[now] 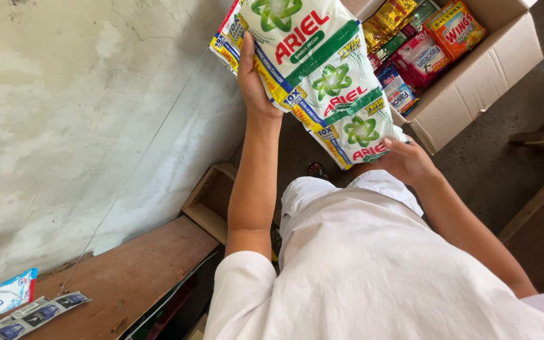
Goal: The person organizes various laundry detergent and snack packets by picking them from the wall and placing them into a cardboard box.
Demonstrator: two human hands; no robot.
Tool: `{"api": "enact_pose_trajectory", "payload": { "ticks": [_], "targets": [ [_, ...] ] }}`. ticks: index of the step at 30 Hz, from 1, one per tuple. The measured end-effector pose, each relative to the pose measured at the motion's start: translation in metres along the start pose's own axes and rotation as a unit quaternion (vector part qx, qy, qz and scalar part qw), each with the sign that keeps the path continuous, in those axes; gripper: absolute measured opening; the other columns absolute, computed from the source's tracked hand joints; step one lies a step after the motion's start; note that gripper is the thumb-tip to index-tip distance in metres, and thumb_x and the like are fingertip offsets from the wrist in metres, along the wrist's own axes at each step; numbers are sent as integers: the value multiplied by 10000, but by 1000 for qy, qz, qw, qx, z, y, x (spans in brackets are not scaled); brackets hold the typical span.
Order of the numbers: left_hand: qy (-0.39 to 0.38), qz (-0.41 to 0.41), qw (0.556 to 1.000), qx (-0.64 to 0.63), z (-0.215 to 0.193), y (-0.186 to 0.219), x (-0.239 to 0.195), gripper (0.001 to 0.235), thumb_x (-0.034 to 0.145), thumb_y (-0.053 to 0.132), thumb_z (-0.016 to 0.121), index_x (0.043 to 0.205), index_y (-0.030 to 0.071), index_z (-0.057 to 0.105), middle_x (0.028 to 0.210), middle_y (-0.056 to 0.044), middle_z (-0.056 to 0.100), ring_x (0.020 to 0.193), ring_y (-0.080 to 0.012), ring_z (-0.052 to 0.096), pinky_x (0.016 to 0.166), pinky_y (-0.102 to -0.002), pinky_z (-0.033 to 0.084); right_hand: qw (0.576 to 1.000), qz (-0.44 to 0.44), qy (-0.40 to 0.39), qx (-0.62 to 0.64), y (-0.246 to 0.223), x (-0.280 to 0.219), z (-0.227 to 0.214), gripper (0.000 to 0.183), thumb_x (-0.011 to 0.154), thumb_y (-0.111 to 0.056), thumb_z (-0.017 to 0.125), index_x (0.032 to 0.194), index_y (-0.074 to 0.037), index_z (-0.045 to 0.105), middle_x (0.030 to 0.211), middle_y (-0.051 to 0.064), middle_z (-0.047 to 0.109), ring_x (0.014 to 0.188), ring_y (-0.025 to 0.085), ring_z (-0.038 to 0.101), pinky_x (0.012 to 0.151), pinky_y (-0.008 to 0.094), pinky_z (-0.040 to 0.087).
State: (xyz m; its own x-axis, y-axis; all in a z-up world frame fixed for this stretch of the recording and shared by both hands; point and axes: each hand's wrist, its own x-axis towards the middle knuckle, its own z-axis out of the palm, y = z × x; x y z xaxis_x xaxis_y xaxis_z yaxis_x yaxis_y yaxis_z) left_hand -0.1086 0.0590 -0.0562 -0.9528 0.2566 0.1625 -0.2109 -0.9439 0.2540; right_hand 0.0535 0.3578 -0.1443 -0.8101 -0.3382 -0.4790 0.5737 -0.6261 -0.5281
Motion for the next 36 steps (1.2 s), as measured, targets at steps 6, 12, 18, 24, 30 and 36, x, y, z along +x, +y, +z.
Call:
{"api": "enact_pose_trajectory", "payload": {
  "ticks": [6, 12, 18, 24, 30, 36],
  "targets": [
    [-13, -25, 999, 40, 29, 1, -1, 424, 1118, 348, 575, 1423, 53, 577, 1325, -132, 710, 1107, -247, 743, 956, -415, 628, 976, 12, -195, -96, -8, 7, -25, 664, 939, -158, 730, 1493, 105, 475, 1450, 260, 604, 1356, 384, 575, 1201, 595, 390],
    [-32, -58, 993, 97, 18, 1, 13, 425, 1113, 356, 617, 1404, 47, 593, 1283, -123, 727, 1076, -211, 749, 903, -363, 625, 978, -30, -88, -188, -12, -5, 20, 587, 934, 19, 630, 1481, -32, 424, 1354, 229, 620, 1199, 309, 652, 1001, 476, 555],
    [32, -48, 989, 134, -19, -1, 28, 461, 1077, 364, 630, 1391, 29, 586, 1262, -122, 730, 1059, -219, 749, 936, -381, 626, 908, -175, -114, -362, -37, -61, 48, 557, 896, 28, 715, 1403, -66, 504, 1301, 131, 678, 1080, 234, 737, 866, 384, 664],
    [68, -98, 990, 79, -48, -37, 40, 477, 1054, 363, 601, 1394, 31, 564, 1278, -135, 707, 1083, -256, 734, 940, -417, 623, 782, -224, -163, -558, -90, -113, 120, 526, 741, 17, 794, 1247, -49, 667, 1139, 128, 773, 1039, 214, 760, 887, 394, 610],
    [46, -180, 982, 43, -42, -84, 57, 497, 1068, 367, 560, 1437, 35, 527, 1319, -159, 683, 1135, -295, 711, 979, -451, 600, 661, -288, -75, -688, -113, -133, 129, 467, 690, -6, 761, 1137, -138, 728, 921, 49, 773, 823, 239, 727, 714, 384, 576],
    [33, -261, 964, 31, -49, -140, 67, 498, 1071, 355, 554, 1431, 13, 527, 1340, -180, 671, 1174, -319, 693, 1009, -480, 581, 497, -425, -47, -755, -156, -160, 163, 337, 705, -105, 844, 1019, -196, 760, 746, 23, 582, 734, 229, 599, 599, 400, 482]
  ]
}}
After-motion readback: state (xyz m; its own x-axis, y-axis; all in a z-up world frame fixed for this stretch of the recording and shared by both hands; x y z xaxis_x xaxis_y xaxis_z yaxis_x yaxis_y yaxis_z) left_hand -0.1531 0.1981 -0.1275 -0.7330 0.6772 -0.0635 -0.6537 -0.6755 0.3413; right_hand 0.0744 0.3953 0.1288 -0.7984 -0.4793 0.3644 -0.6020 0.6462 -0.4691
